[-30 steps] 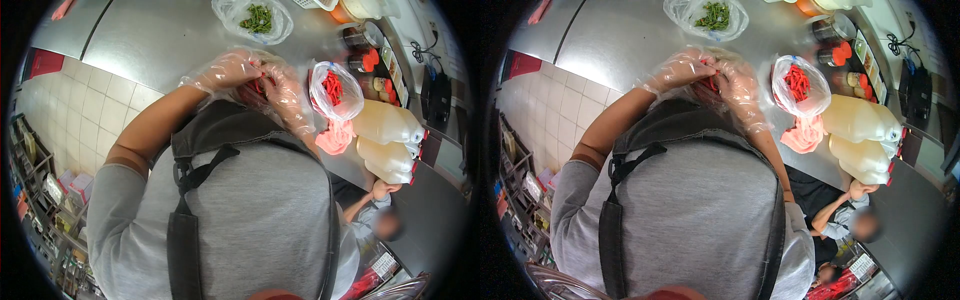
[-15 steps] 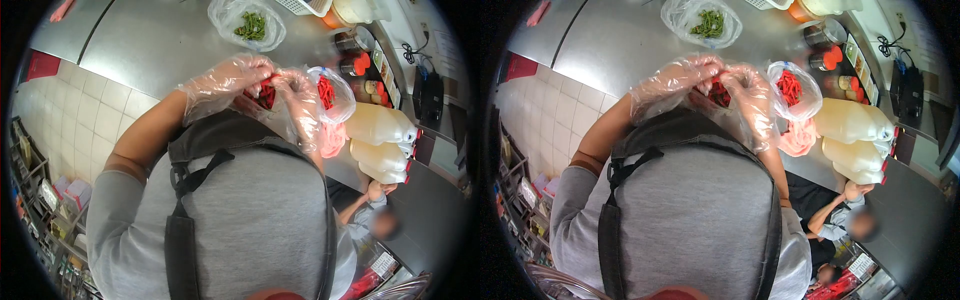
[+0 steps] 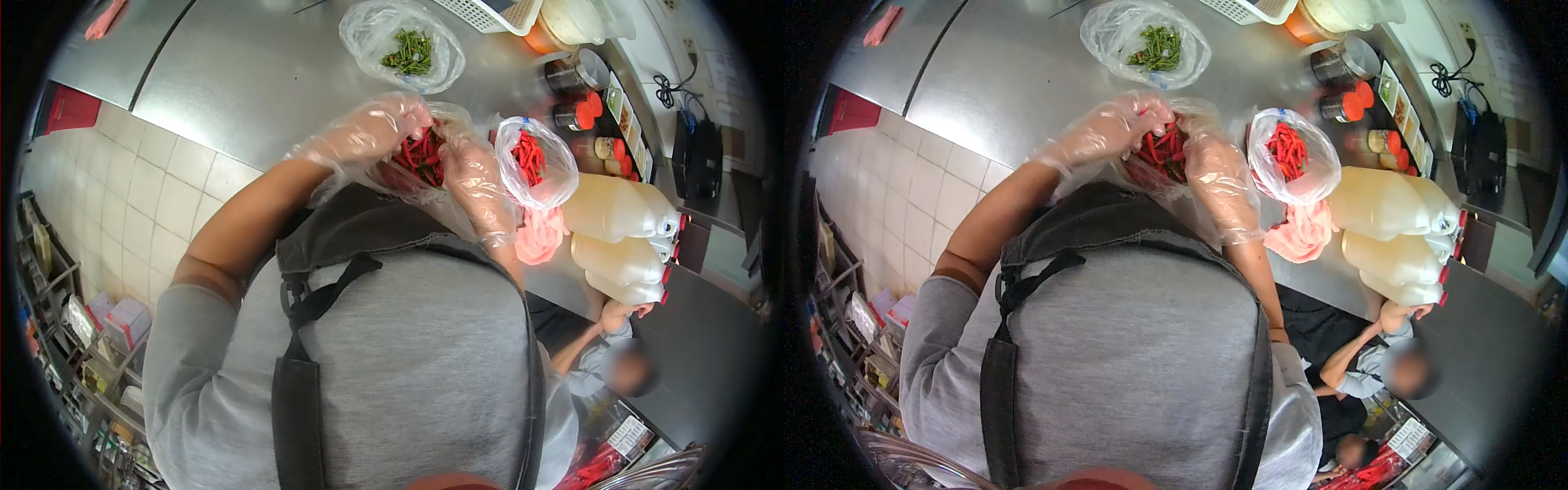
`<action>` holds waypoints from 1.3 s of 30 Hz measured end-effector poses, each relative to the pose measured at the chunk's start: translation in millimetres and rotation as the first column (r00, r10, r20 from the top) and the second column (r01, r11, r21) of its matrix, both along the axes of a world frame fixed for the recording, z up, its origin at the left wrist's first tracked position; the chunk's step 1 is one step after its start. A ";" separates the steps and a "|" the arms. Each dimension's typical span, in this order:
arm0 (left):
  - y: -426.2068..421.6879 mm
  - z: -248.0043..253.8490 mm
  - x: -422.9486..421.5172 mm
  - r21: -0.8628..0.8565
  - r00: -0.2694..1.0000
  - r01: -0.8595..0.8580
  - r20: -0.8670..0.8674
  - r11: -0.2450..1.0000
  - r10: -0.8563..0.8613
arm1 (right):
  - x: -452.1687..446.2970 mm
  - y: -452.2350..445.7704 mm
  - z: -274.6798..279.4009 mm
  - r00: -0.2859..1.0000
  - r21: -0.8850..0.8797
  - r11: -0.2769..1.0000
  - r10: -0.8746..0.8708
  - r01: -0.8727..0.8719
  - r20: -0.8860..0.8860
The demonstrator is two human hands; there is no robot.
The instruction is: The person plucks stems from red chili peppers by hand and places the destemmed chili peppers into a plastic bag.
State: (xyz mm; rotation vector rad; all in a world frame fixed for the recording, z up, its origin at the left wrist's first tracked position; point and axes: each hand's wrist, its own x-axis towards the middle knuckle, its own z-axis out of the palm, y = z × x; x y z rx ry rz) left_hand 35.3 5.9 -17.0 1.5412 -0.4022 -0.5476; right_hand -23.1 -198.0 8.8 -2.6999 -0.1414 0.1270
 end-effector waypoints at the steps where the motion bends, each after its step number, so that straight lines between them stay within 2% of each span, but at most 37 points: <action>1: -2.3 -5.3 -0.4 0.131 0.940 -0.028 0.342 0.991 -0.018 | 1.7 0.1 1.2 1.000 -0.002 1.000 0.005 -0.005 0.001; 2: -3.9 -9.8 -1.1 0.281 0.916 -0.064 0.397 0.958 -0.055 | 1.9 0.7 2.2 0.999 0.043 0.999 -0.003 0.001 0.040; 3: -3.9 -7.7 -2.8 0.282 0.916 -0.064 0.398 0.957 -0.056 | 2.2 0.9 2.6 0.997 0.089 0.996 -0.014 0.007 0.081; 5: -4.4 -4.2 -3.6 0.448 0.916 -0.181 0.401 0.875 -0.016 | 5.7 -1.9 -4.3 0.998 0.023 0.999 -0.040 0.039 0.039; 7: 1.5 -4.5 0.2 0.447 0.929 -0.122 0.365 0.886 -0.057 | 6.7 -6.2 -14.5 0.998 -0.044 0.997 -0.064 0.064 0.000; 9: 4.0 -0.7 2.5 0.443 0.941 -0.067 0.327 0.894 -0.091 | 7.8 -6.2 -19.7 0.994 -0.026 0.999 0.023 -0.020 0.108; 10: 3.0 5.9 2.0 0.437 0.934 -0.053 0.341 0.898 -0.111 | 6.2 -3.8 -16.4 0.994 -0.025 0.999 0.025 -0.022 0.107; 12: 0.1 3.8 3.5 0.432 0.926 -0.035 0.353 0.901 -0.133 | 1.6 4.5 -6.6 0.980 0.161 0.978 0.105 -0.133 0.168; 13: -3.3 -6.3 6.5 0.501 0.938 -0.040 0.316 0.864 -0.140 | 1.0 6.1 -8.5 0.981 0.161 0.978 0.103 -0.130 0.166; 15: -7.6 -7.7 8.6 0.566 0.948 -0.035 0.279 0.824 -0.151 | -0.7 6.9 -11.9 0.992 0.099 0.989 0.099 -0.106 0.076; 17: -7.2 6.1 10.8 0.707 0.874 0.087 0.284 0.702 -0.394 | -0.3 6.0 -8.5 0.997 0.097 0.993 0.072 -0.072 0.007; 18: -7.0 4.4 11.1 0.708 0.874 0.085 0.285 0.702 -0.394 | 0.8 5.6 -6.9 0.997 0.094 0.995 0.046 -0.040 -0.060; 19: -7.4 0.5 11.1 0.699 0.848 0.086 0.323 0.710 -0.420 | 1.6 3.6 -9.1 0.997 0.095 0.995 0.047 -0.042 -0.058; 21: -6.5 -1.4 11.2 0.689 0.819 0.087 0.361 0.719 -0.446 | 2.5 -0.7 -14.3 0.998 0.215 0.975 0.053 -0.056 0.020; 22: -5.6 -1.0 10.1 0.631 0.870 0.046 0.356 0.774 -0.342 | -0.5 -2.6 -11.8 0.998 0.214 0.975 0.053 -0.056 0.020; 23: -4.7 0.5 10.3 0.572 0.910 -0.004 0.343 0.820 -0.235 | -5.0 -3.3 -5.8 0.998 0.342 0.939 -0.051 0.038 0.029; 24: -4.0 5.9 10.6 0.571 0.909 -0.001 0.343 0.821 -0.237 | -8.3 -2.9 1.0 0.987 0.464 0.876 -0.158 0.129 0.023; 25: -2.7 14.1 11.7 0.407 0.945 -0.051 0.316 0.912 -0.088 | -8.9 -1.7 6.5 0.986 0.464 0.876 -0.163 0.134 0.023; 26: -2.1 21.4 10.7 0.234 0.966 -0.114 0.254 0.966 0.052 | -10.7 1.5 13.2 0.990 0.617 0.775 -0.126 0.137 -0.061; 27: -3.0 27.1 8.4 0.236 0.967 -0.102 0.250 0.966 0.042 | -13.1 6.8 22.5 0.988 0.748 0.647 -0.075 0.152 -0.136; 28: -4.4 33.3 8.4 0.205 0.956 -0.149 0.281 0.967 0.088 | -12.8 17.8 40.8 0.958 0.752 0.604 -0.073 0.263 -0.276; 29: -5.4 36.7 9.3 0.172 0.941 -0.197 0.311 0.965 0.136 | -12.8 20.7 38.0 0.959 0.754 0.602 -0.077 0.262 -0.272; 31: -8.3 35.9 8.4 0.167 0.949 -0.168 0.293 0.972 0.114 | -10.4 24.7 34.5 0.956 0.855 0.465 0.059 0.229 -0.288; 33: -8.5 43.3 -1.9 -0.076 0.963 -0.118 0.236 0.990 0.133 | -9.9 26.2 41.3 0.935 0.828 0.479 0.041 0.291 -0.353; 34: -7.2 49.4 -4.1 -0.113 0.978 -0.095 0.175 0.989 0.114 | -8.0 25.7 40.4 0.945 0.780 0.561 -0.013 0.278 -0.328; 35: -6.3 48.4 -3.8 -0.112 0.978 -0.097 0.176 0.989 0.116 | -7.1 25.8 39.8 0.951 0.722 0.636 -0.066 0.272 -0.301; 36: -5.8 45.9 -4.5 -0.074 0.979 -0.087 0.177 0.993 0.099 | -8.1 28.1 41.1 0.951 0.722 0.636 -0.065 0.273 -0.302; 38: -5.7 44.9 -5.9 -0.038 0.981 -0.076 0.176 0.996 0.082 | -10.1 33.2 45.5 0.931 0.749 0.558 -0.154 0.358 -0.330; 39: -5.8 45.8 -6.6 -0.021 0.983 -0.073 0.170 0.997 0.075 | -9.2 31.9 44.6 0.932 0.749 0.559 -0.156 0.357 -0.329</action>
